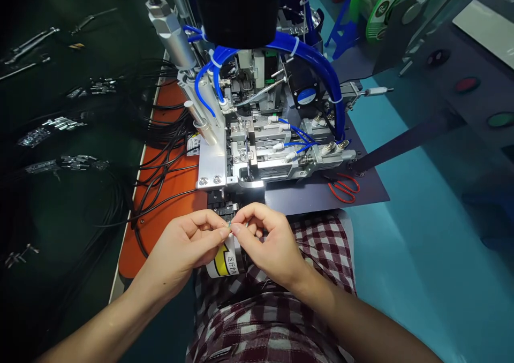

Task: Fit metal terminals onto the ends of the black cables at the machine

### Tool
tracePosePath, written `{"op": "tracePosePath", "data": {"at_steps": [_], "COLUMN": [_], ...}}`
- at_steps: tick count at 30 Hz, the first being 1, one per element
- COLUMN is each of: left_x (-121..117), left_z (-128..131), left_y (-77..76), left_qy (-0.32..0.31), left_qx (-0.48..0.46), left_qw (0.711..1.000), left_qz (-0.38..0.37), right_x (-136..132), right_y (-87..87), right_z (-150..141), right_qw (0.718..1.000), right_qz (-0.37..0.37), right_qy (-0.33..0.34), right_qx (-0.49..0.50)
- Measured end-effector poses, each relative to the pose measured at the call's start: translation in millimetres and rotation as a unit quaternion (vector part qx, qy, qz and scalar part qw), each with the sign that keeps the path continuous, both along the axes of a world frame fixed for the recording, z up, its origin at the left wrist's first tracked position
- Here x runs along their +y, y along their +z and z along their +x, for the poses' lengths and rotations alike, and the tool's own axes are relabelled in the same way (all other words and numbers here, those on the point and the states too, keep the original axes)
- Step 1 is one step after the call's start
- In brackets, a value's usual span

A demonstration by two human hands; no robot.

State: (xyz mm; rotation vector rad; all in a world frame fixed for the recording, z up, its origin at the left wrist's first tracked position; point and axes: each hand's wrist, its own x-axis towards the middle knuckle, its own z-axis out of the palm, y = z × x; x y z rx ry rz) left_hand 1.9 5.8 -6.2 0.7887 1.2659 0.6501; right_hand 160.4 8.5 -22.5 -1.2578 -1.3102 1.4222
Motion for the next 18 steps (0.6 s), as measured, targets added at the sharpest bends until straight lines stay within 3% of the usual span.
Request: {"op": "tracePosePath", "data": {"at_steps": [8,14,18], "left_x": [0.7,-0.9,-1.4], "left_z": [0.7,-0.3,-1.4], "left_y": [0.0,-0.5,-1.0], "left_qy": [-0.003,-0.004,-0.005], "left_qx": [0.000,-0.016,-0.032], "left_qw": [1.000,1.000,0.999], "left_qz": [0.007,-0.005,-0.006], "right_x": [3.1,4.8,3.6], "right_y": [2.8,1.7,-0.5], "right_z": [2.7,2.9,1.8], "right_qw": [0.999,0.986,0.980], "right_qz": [-0.028,-0.135,-0.152], "right_qy": [0.021,0.045,0.046], "right_qx": [0.007,0.087,0.124]}}
